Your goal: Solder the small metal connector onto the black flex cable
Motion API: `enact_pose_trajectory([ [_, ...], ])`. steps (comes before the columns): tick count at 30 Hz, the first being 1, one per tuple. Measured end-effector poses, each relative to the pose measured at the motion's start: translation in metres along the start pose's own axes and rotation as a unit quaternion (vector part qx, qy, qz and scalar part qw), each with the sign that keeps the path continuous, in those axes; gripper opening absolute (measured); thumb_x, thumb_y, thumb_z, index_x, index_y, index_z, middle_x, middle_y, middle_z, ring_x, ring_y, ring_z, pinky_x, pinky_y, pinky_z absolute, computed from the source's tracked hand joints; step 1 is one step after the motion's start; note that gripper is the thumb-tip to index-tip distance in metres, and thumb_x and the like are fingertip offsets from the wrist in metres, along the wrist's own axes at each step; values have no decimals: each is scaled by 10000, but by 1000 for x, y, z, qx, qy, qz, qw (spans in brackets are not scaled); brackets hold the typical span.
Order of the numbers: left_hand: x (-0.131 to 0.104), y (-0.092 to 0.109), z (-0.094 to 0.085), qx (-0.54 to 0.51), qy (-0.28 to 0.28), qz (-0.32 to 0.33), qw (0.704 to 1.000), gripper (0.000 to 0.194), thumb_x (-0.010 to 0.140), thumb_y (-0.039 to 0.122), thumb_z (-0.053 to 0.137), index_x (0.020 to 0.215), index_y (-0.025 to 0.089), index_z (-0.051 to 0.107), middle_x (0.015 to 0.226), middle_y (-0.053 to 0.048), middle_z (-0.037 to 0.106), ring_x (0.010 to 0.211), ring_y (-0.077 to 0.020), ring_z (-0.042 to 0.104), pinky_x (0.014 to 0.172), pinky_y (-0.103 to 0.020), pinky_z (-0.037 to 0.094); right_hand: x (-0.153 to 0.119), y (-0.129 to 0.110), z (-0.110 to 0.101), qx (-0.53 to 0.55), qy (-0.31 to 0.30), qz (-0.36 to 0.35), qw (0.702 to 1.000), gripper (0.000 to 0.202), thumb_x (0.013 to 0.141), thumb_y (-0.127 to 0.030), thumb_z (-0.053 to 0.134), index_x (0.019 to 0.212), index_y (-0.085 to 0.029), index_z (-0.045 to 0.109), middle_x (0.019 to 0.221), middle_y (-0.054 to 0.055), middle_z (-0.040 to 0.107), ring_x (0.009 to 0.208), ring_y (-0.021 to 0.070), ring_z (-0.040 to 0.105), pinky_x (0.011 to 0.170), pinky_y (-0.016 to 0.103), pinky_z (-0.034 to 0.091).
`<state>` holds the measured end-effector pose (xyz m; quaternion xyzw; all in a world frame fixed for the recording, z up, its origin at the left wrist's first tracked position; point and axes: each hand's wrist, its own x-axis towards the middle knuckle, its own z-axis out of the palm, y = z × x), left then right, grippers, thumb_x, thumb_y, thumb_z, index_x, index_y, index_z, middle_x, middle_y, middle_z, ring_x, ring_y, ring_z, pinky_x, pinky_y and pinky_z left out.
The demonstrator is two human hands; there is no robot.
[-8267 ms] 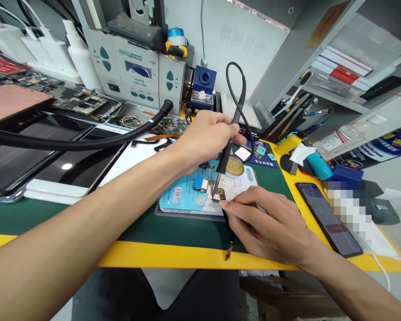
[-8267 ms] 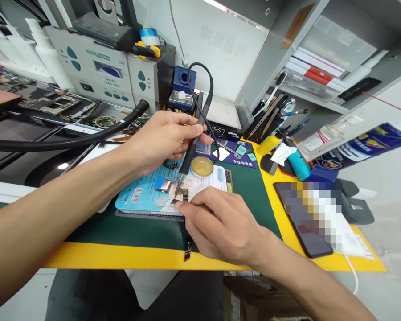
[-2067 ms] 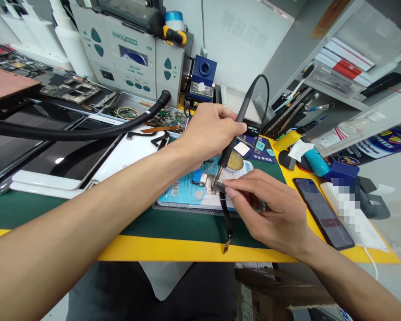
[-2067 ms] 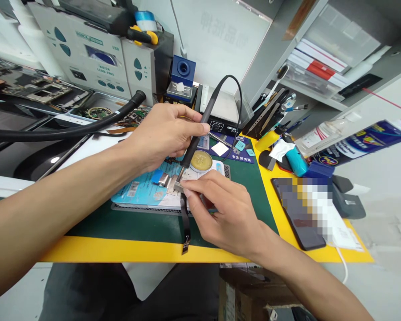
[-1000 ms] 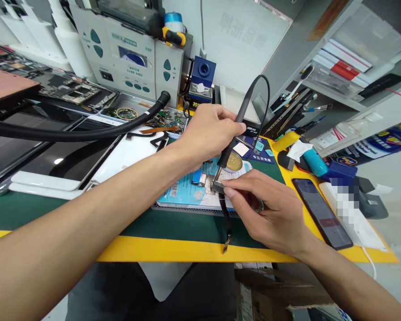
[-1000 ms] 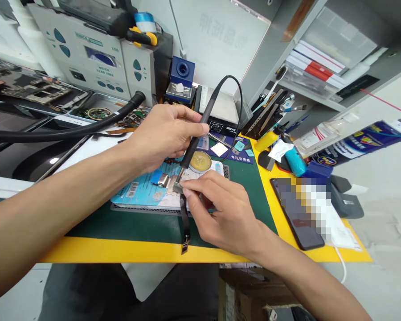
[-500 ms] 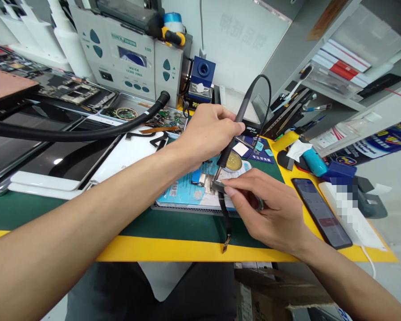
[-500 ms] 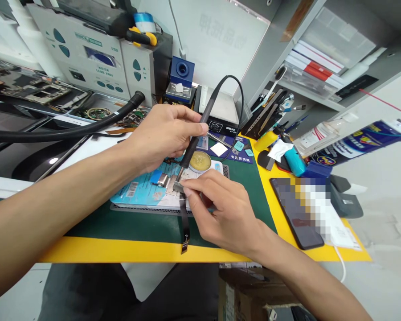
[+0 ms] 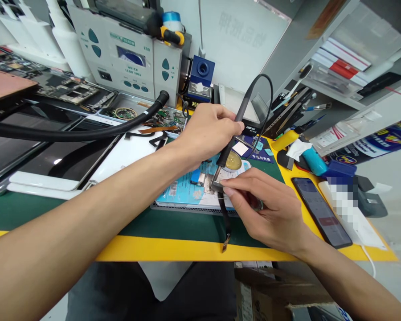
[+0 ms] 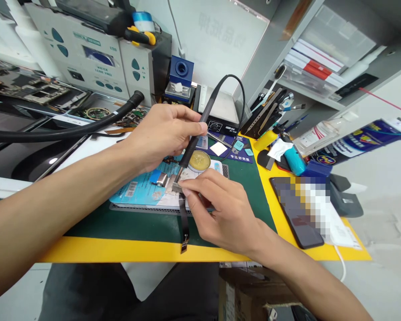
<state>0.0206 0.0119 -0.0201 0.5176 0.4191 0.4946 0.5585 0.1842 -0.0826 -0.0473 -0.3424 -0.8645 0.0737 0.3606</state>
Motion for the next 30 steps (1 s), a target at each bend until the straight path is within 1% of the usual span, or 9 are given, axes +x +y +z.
enact_pose_trajectory([
  [2, 0, -1, 0, 0, -1, 4, 1000, 161, 813, 100, 780, 769, 179, 647, 564, 70, 439, 536, -77, 358, 572, -310, 266, 1, -1, 0, 1, -1, -3, 1000, 235, 957, -23, 631, 1074, -187, 753, 925, 81, 776, 778, 178, 711, 715, 315, 628],
  [5, 0, -1, 0, 2, -2, 9, 1000, 165, 810, 104, 780, 756, 180, 643, 565, 68, 441, 536, -77, 356, 574, -311, 265, 0, -1, 0, -3, 13, -2, 1000, 225, 960, -23, 642, 1077, -181, 752, 908, 80, 773, 775, 177, 706, 713, 316, 625],
  [9, 0, 0, 0, 3, -3, 5, 1000, 162, 824, 91, 768, 757, 170, 643, 560, 70, 429, 534, -68, 347, 574, -302, 249, -3, 1, 0, 2, -1, -3, 1000, 224, 961, -17, 643, 1081, -164, 761, 941, 91, 777, 804, 177, 716, 742, 317, 628],
  [12, 0, 0, 0, 6, -5, 4, 1000, 146, 831, 93, 765, 782, 168, 650, 556, 73, 417, 537, -69, 341, 575, -300, 243, -2, 2, 1, 1, 6, -4, 1000, 212, 954, -11, 650, 1067, -151, 761, 931, 92, 773, 808, 174, 717, 741, 310, 625],
  [19, 0, -1, 0, -4, -9, -1, 1000, 152, 828, 105, 776, 809, 182, 646, 513, 87, 402, 516, -75, 333, 563, -307, 239, 0, 1, 3, 0, 8, -6, 1000, 215, 954, -19, 657, 1079, -163, 757, 931, 82, 772, 801, 174, 711, 729, 307, 615],
  [22, 0, 0, 0, -5, -12, 2, 1000, 171, 829, 102, 783, 793, 182, 636, 505, 89, 403, 507, -68, 324, 560, -304, 232, -1, 1, 2, -10, 14, -3, 1000, 196, 950, -16, 665, 1069, -139, 761, 908, 85, 761, 794, 171, 703, 720, 299, 596],
  [26, -1, 2, 1, -8, -8, -5, 1000, 183, 850, 79, 765, 783, 176, 626, 494, 93, 399, 491, -52, 323, 557, -298, 211, -1, 1, 1, -3, 3, -8, 1000, 169, 945, -9, 663, 1044, -103, 763, 913, 98, 763, 775, 156, 692, 686, 277, 568],
  [30, -2, 2, 2, -16, -1, 1, 1000, 196, 836, 76, 777, 763, 174, 625, 511, 90, 418, 488, -49, 332, 542, -303, 222, 0, -1, 1, -9, 15, -8, 1000, 159, 941, -7, 670, 1038, -89, 767, 883, 93, 755, 760, 147, 681, 669, 269, 550],
])
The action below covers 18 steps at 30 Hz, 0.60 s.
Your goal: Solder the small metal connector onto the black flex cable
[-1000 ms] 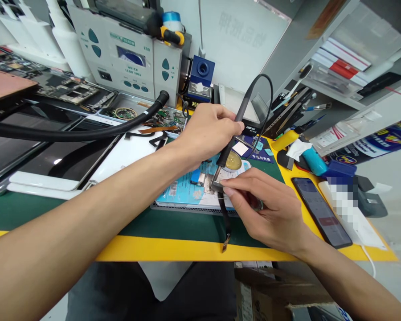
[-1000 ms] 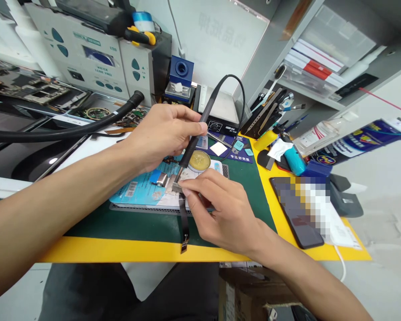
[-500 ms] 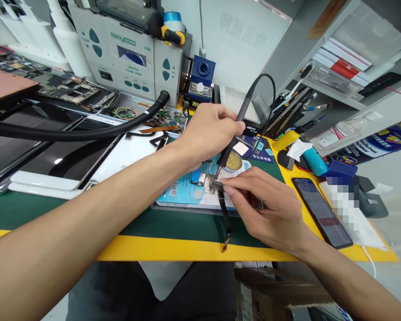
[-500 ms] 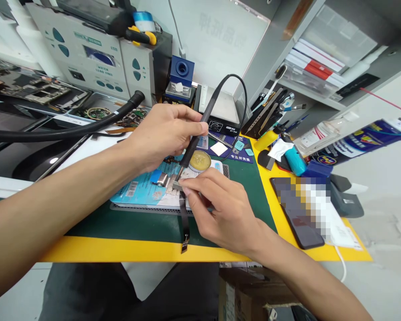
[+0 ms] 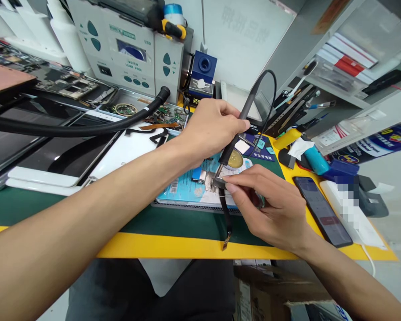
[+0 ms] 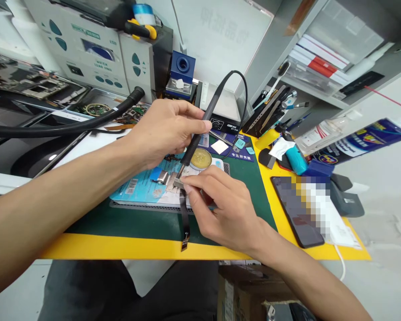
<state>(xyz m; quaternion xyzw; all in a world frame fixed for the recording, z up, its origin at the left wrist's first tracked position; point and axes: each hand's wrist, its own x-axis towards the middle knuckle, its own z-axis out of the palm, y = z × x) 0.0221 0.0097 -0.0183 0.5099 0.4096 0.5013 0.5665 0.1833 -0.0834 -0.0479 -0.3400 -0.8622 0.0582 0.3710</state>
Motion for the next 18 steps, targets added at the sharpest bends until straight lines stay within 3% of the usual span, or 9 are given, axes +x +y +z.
enact_pose_trajectory([
  [18, 0, 1, 2, 21, 6, 4, 1000, 253, 852, 66, 785, 722, 177, 598, 536, 75, 448, 499, -39, 365, 550, -282, 284, -1, 1, 0, -1, -10, 11, 1000, 169, 931, -10, 679, 1030, -109, 775, 872, 70, 758, 700, 121, 619, 589, 266, 482],
])
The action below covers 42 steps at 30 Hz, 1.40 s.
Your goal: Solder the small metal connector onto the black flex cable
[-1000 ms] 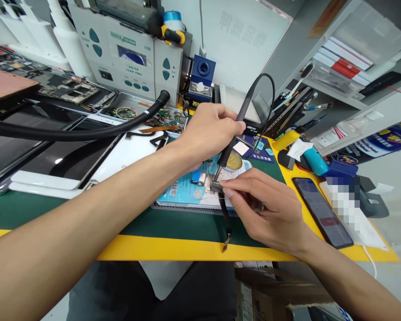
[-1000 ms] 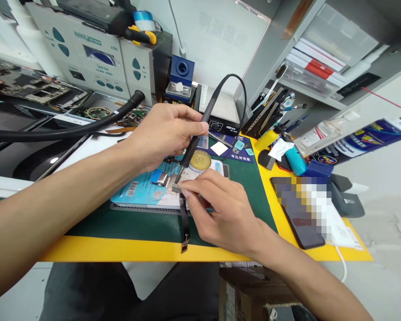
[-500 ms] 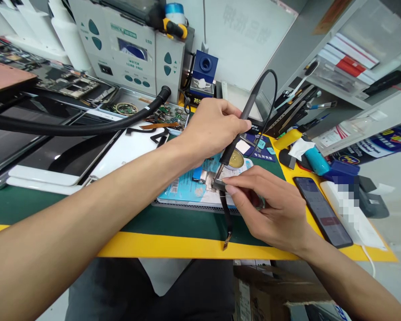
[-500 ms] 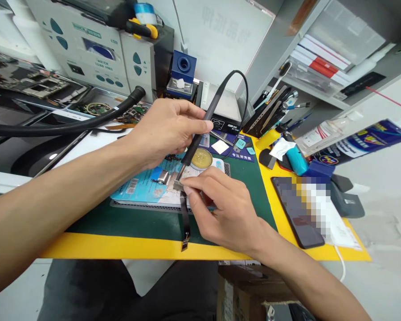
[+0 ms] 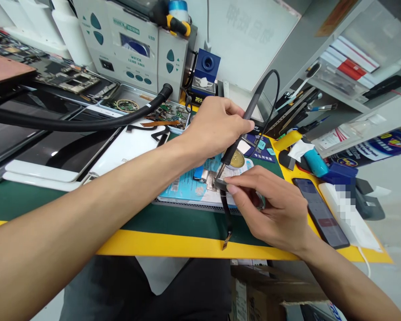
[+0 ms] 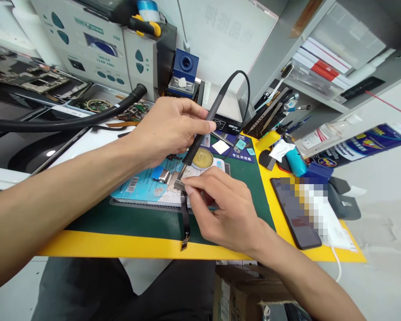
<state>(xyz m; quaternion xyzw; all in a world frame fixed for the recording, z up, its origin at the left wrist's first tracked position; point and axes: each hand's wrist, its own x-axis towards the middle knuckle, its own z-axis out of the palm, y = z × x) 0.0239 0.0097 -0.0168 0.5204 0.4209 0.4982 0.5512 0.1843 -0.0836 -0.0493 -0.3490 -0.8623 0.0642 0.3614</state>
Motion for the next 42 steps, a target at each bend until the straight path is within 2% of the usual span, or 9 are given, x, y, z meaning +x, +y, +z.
enact_pose_trajectory([
  [18, 1, -2, 1, 24, -4, 30, 999, 248, 828, 79, 807, 736, 158, 591, 628, 52, 496, 583, -56, 413, 598, -271, 321, 2, -2, 0, -26, 21, -3, 999, 140, 931, -17, 698, 1010, -104, 773, 826, 51, 742, 647, 92, 586, 518, 245, 413],
  [21, 2, -3, 1, 43, 3, 41, 998, 220, 817, 93, 819, 768, 150, 612, 683, 29, 536, 621, -75, 482, 598, -274, 320, 2, -2, 0, -17, 2, -1, 1000, 153, 934, -22, 692, 1028, -109, 774, 835, 55, 741, 659, 99, 601, 517, 245, 417],
  [24, 1, -3, 1, 53, 10, 50, 997, 225, 806, 89, 822, 757, 151, 611, 732, 8, 576, 692, -105, 569, 609, -272, 347, 1, -2, 0, -19, 14, -6, 1000, 159, 936, -26, 694, 1028, -131, 771, 827, 43, 738, 642, 103, 592, 519, 250, 424],
  [30, 0, -2, 2, 61, 12, 66, 996, 264, 801, 77, 819, 702, 161, 590, 726, 11, 571, 742, -117, 603, 654, -273, 392, -1, 0, 0, -9, -2, 1, 1000, 197, 933, -33, 697, 1060, -164, 770, 849, 41, 747, 642, 114, 593, 514, 258, 428],
  [34, 0, -1, 2, 54, 4, 57, 997, 199, 820, 95, 810, 775, 152, 624, 718, 21, 552, 699, -106, 561, 633, -280, 347, 0, 0, 0, -17, 19, -1, 1000, 187, 937, -34, 701, 1055, -163, 769, 850, 42, 746, 646, 115, 599, 519, 260, 431],
  [38, -1, 1, 1, 59, -1, 33, 998, 135, 855, 99, 790, 865, 114, 656, 663, 43, 504, 611, -64, 432, 630, -289, 265, 2, 0, 0, -11, 6, -5, 1000, 176, 934, -25, 697, 1041, -144, 771, 848, 51, 750, 653, 114, 602, 516, 257, 427],
  [42, -2, 2, 0, 46, 1, 34, 998, 174, 850, 86, 791, 788, 132, 635, 586, 65, 449, 575, -53, 362, 620, -283, 275, 1, 1, 1, -18, 20, -7, 1000, 177, 934, -27, 703, 1043, -148, 771, 847, 48, 746, 656, 115, 604, 533, 257, 446],
])
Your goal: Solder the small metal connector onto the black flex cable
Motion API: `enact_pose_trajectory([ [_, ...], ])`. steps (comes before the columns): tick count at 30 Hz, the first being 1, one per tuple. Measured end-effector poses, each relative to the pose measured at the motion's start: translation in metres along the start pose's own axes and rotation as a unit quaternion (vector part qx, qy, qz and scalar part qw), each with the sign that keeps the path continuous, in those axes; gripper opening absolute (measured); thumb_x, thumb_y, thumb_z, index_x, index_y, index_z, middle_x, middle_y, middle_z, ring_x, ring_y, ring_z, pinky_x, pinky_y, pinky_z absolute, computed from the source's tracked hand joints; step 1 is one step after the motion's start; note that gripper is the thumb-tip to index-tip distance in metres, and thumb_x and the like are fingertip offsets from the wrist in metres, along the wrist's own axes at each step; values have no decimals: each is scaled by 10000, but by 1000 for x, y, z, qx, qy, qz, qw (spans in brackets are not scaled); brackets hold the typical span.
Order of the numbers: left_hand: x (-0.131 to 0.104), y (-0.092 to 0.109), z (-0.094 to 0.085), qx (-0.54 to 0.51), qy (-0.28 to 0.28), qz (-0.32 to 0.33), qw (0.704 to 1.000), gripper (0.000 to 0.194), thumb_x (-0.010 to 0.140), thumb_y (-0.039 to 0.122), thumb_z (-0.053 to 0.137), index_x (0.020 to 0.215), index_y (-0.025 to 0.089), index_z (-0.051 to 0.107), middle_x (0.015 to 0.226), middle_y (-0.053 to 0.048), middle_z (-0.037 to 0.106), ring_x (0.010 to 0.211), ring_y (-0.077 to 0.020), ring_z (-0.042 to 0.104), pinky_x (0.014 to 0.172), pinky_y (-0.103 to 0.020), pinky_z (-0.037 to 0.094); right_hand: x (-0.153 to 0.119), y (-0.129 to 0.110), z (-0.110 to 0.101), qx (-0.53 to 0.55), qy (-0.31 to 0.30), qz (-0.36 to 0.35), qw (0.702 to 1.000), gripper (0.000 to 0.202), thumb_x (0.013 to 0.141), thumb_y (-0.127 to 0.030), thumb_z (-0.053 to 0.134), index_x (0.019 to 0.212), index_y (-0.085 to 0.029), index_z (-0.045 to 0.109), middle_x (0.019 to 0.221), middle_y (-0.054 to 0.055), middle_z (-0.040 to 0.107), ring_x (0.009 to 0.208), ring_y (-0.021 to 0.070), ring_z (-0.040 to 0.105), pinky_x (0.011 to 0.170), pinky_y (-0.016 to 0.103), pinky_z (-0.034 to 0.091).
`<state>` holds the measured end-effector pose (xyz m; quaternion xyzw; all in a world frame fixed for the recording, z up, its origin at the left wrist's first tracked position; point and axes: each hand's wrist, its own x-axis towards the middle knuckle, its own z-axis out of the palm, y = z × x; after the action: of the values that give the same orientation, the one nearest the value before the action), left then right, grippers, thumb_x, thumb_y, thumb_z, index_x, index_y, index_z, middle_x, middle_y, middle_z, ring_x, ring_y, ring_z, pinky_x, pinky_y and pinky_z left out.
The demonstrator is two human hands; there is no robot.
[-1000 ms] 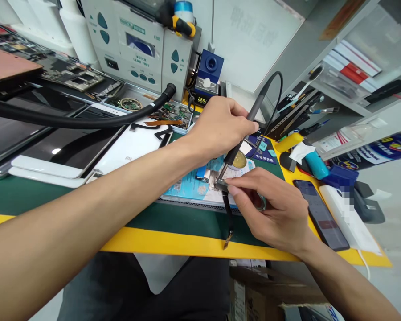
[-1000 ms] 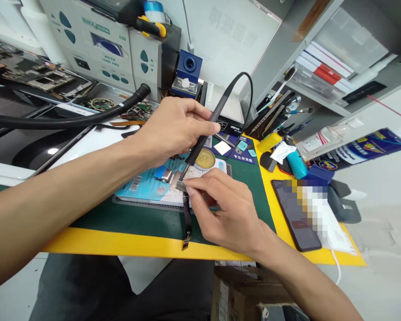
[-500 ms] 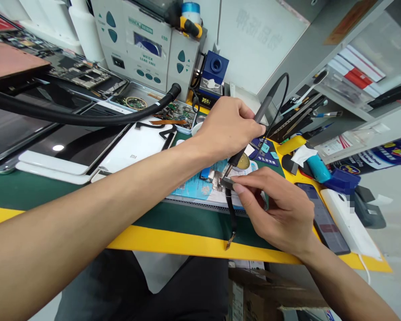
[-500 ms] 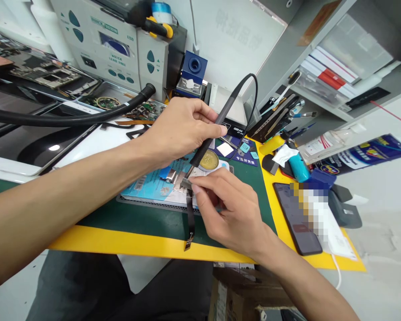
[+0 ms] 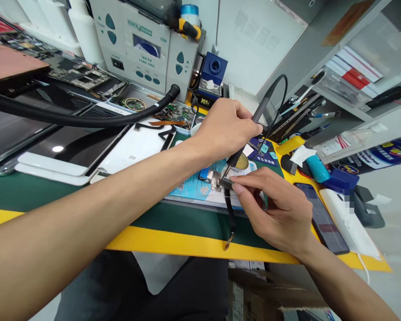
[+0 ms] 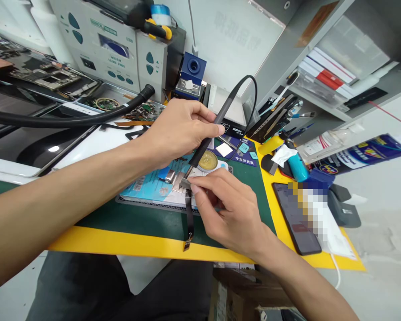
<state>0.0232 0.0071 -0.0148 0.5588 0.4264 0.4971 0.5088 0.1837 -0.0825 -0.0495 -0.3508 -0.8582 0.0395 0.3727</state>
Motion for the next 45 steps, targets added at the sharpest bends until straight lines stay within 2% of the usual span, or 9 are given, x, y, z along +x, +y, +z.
enact_pose_trajectory([
  [5, 0, -2, 0, -7, -2, 10, 1000, 220, 838, 72, 791, 735, 149, 612, 567, 67, 435, 565, -56, 358, 608, -284, 287, 0, 0, 1, 6, -13, 1, 1000, 204, 938, -27, 685, 1049, -180, 762, 852, 42, 748, 664, 128, 614, 522, 263, 451],
  [9, 2, -3, 1, 3, 1, 16, 1000, 183, 829, 83, 796, 786, 136, 626, 613, 57, 466, 577, -54, 395, 613, -285, 270, 1, -2, 1, -8, 5, -5, 1000, 184, 936, -35, 688, 1024, -180, 760, 819, 38, 734, 616, 118, 582, 516, 260, 457],
  [14, 3, -4, 2, 12, 10, 14, 1000, 163, 820, 90, 796, 833, 123, 637, 653, 47, 493, 590, -57, 444, 628, -282, 262, -1, -1, 1, -1, -2, -10, 1000, 209, 927, -24, 692, 1052, -175, 763, 834, 42, 730, 635, 122, 588, 520, 261, 450],
  [21, 3, -6, 2, 7, 26, 33, 999, 238, 774, 92, 829, 725, 149, 603, 661, 27, 480, 655, -97, 525, 628, -272, 291, 0, -1, 1, -16, 4, -19, 1000, 200, 933, -33, 691, 1047, -183, 760, 839, 42, 735, 620, 118, 589, 518, 261, 455],
  [28, 3, -5, 3, 5, 30, 35, 999, 295, 756, 72, 843, 674, 156, 572, 679, 14, 489, 729, -125, 580, 663, -277, 351, 0, -1, 1, -24, 1, -27, 999, 202, 939, -46, 683, 1045, -201, 758, 835, 42, 741, 624, 134, 626, 551, 269, 514],
  [40, 3, -5, 3, 14, 31, 34, 999, 293, 763, 91, 848, 683, 171, 578, 681, 16, 540, 701, -115, 559, 659, -279, 392, 0, -1, 2, -27, 10, -29, 999, 200, 927, -30, 693, 1040, -180, 761, 830, 44, 734, 618, 120, 611, 545, 254, 505],
  [45, 3, -6, 3, 7, 27, 42, 999, 288, 767, 96, 847, 700, 171, 577, 677, 24, 502, 711, -115, 551, 672, -279, 372, 1, 0, 2, -17, -1, -30, 999, 212, 929, -30, 679, 1049, -185, 759, 835, 48, 739, 631, 127, 606, 525, 259, 480],
])
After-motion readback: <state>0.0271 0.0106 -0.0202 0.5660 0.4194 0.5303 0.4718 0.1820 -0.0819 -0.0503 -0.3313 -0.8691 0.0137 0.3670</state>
